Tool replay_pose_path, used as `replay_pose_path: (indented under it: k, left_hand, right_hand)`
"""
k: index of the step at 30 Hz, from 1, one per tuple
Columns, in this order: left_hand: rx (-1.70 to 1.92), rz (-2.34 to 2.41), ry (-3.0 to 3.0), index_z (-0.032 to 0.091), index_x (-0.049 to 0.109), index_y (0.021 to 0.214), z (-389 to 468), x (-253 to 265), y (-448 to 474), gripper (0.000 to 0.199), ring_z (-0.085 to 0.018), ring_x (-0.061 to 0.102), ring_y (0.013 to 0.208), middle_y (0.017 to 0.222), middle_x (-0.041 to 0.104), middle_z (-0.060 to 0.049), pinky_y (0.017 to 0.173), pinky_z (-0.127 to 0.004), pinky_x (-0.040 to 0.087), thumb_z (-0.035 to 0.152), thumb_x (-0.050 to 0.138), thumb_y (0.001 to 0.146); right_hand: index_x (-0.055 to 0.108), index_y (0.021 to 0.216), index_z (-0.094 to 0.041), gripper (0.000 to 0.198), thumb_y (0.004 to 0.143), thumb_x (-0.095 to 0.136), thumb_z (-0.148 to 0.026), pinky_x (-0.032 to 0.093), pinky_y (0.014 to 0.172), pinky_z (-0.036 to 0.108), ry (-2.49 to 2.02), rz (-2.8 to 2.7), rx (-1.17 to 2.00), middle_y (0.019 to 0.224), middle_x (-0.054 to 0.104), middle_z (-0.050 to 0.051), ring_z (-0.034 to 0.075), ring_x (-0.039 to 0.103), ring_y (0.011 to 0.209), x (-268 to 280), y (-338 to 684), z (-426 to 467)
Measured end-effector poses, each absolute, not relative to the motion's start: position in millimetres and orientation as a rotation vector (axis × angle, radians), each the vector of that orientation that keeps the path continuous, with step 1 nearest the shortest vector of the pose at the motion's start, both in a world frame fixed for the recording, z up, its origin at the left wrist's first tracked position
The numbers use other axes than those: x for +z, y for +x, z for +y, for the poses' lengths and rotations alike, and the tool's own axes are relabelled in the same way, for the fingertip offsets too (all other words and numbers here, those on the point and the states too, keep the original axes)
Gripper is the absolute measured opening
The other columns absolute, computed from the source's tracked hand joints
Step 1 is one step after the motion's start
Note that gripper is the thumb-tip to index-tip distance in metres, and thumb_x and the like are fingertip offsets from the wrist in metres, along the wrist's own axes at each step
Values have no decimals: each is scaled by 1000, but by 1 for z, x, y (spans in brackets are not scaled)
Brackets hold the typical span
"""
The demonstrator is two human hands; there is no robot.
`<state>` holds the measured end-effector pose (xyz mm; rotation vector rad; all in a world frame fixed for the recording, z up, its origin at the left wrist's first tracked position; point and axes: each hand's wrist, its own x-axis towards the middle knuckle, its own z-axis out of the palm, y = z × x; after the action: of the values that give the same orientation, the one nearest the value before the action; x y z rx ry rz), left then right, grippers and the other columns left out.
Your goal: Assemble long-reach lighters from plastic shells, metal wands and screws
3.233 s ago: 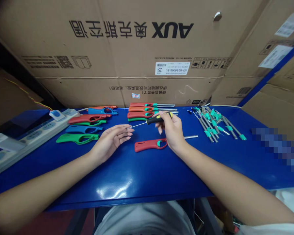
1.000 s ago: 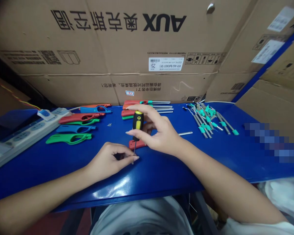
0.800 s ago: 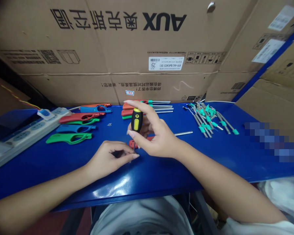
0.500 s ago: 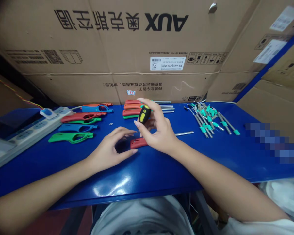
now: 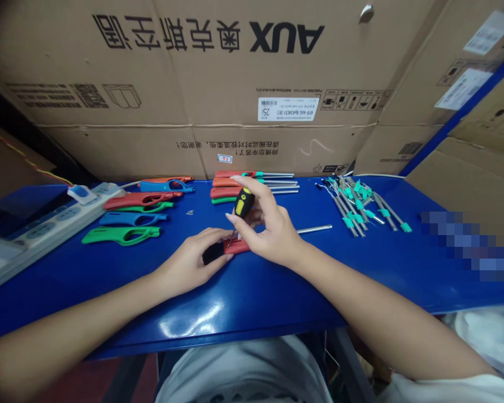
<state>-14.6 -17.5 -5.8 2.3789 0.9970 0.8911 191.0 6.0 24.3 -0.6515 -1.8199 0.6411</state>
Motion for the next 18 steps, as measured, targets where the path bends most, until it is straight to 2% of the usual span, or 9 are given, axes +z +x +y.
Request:
replay_pose_path:
  k: [5, 10, 14, 18]
  left_hand:
    - [863, 997, 2367, 18, 61, 126, -18, -4, -14, 36, -25, 65, 114, 123, 70, -10, 100, -43, 53, 18, 66, 90]
    - [824, 1017, 2355, 18, 60, 128, -19, -2, -14, 38, -25, 65, 113, 123, 70, -11, 100, -44, 53, 21, 67, 90]
    - [815, 1018, 2360, 19, 61, 127, -19, -2, -14, 37, -25, 66, 113, 121, 71, -10, 99, -43, 53, 22, 68, 90]
    - [814, 1017, 2361, 20, 62, 126, -19, -1, -13, 37, -25, 66, 112, 120, 71, -9, 99, -42, 53, 22, 68, 90]
  right_hand:
    - [37, 144, -35, 58, 93, 65, -30, 65, 59, 31, -632, -1833, 609, 102, 62, 3, 15, 67, 70, 24, 191, 5]
    - [35, 145, -36, 58, 94, 63, -30, 65, 58, 30, -625, -1844, 582, 118, 61, 6, 14, 67, 71, 25, 190, 3]
    - [33, 146, -34, 60, 94, 63, -30, 66, 60, 32, -649, -1893, 551, 120, 61, 8, 14, 66, 70, 25, 192, 1]
    - [35, 146, -33, 61, 93, 64, -29, 67, 62, 34, -633, -1907, 510, 126, 59, 9, 17, 68, 78, 25, 193, -2]
